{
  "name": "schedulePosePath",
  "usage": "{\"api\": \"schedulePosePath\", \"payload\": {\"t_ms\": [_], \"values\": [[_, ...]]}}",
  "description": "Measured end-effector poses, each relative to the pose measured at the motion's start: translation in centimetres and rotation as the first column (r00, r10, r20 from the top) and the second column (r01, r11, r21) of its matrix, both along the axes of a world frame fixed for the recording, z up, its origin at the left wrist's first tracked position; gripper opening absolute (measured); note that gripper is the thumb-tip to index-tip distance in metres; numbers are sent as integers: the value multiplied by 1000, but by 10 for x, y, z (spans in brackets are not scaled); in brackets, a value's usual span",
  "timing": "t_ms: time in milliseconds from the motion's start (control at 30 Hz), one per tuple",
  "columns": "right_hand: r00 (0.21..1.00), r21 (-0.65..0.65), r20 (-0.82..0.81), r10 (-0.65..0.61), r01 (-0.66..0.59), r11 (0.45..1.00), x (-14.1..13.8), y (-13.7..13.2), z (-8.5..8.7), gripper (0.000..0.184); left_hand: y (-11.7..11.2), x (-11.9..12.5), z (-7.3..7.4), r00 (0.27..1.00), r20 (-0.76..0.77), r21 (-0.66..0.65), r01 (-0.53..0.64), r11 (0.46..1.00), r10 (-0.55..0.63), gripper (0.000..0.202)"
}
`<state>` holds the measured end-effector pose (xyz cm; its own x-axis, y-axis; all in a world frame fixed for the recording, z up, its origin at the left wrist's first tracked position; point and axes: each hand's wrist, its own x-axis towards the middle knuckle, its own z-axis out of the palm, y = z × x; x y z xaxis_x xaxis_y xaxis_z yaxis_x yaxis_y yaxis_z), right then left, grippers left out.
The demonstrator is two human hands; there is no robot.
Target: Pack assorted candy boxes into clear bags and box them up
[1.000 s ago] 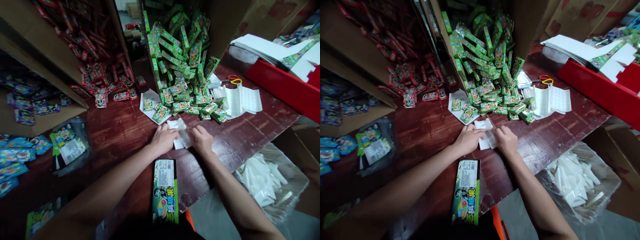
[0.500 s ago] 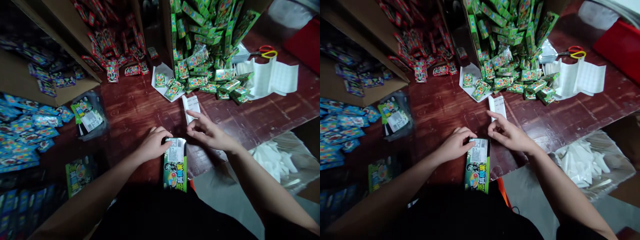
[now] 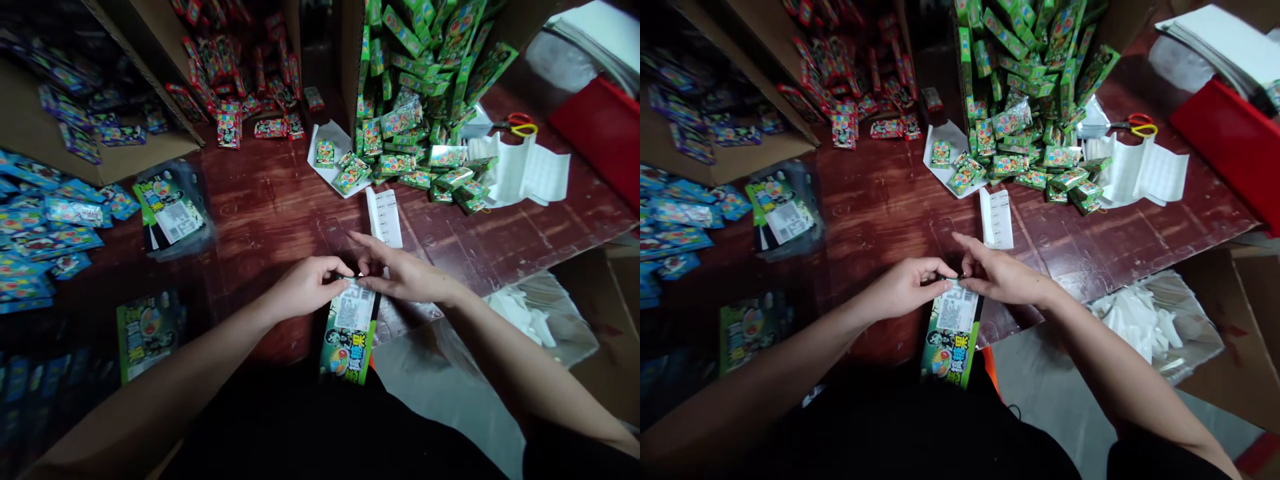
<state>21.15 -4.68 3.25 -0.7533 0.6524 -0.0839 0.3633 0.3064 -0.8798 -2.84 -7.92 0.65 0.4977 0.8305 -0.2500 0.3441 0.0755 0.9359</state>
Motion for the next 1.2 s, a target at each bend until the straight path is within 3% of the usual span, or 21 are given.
{"api": "schedulePosePath", "payload": {"t_ms": [67,133,233,300,433,533,600,667,767,833,900,967,1067,1200], "values": [[994,113,-8,-111,112,987,1,-11,-5,87,-1,-1,1,1000,23,-28,-14,1000,15,22],[972,299,-4,-233,224,928,2,-25,-11,85,-3,-2,2,996,81,-68,-40,997,45,21],[954,497,29,-297,244,832,0,-45,-23,76,-5,0,4,977,192,-138,-70,988,96,21],[954,507,37,-296,238,828,-5,-53,-29,78,-8,2,3,967,236,-191,-54,980,99,22],[971,353,15,-240,220,910,-16,-57,-33,82,-11,-2,1,951,289,-293,-21,956,109,30],[957,277,-68,-282,290,916,-16,-61,-32,82,-8,-24,7,941,233,-255,-184,949,246,33],[875,179,-198,-443,476,861,-14,-67,-35,86,-7,-44,15,870,221,-180,-408,895,441,39],[740,-16,-306,-600,626,780,-16,-75,-40,88,-12,-59,21,742,270,-154,-596,788,613,59],[570,-256,-357,-740,702,664,-29,-80,-47,87,-33,-65,18,631,317,-203,-684,700,708,73],[461,-315,-362,-810,758,572,-38,-77,-49,85,-50,-60,9,661,273,-201,-671,714,699,61],[417,-315,-358,-836,789,528,-42,-70,-47,87,-63,-53,1,774,184,-133,-591,796,606,36],[494,-281,-355,-794,753,594,-43,-64,-44,92,-68,-45,-3,874,112,-70,-468,881,473,26],[632,-202,-397,-666,647,735,-47,-62,-42,91,-62,-35,-6,895,172,-57,-407,911,411,36],[638,-174,-451,-624,623,762,-53,-71,-49,83,-57,-33,-12,878,280,-40,-393,919,388,54]]}}
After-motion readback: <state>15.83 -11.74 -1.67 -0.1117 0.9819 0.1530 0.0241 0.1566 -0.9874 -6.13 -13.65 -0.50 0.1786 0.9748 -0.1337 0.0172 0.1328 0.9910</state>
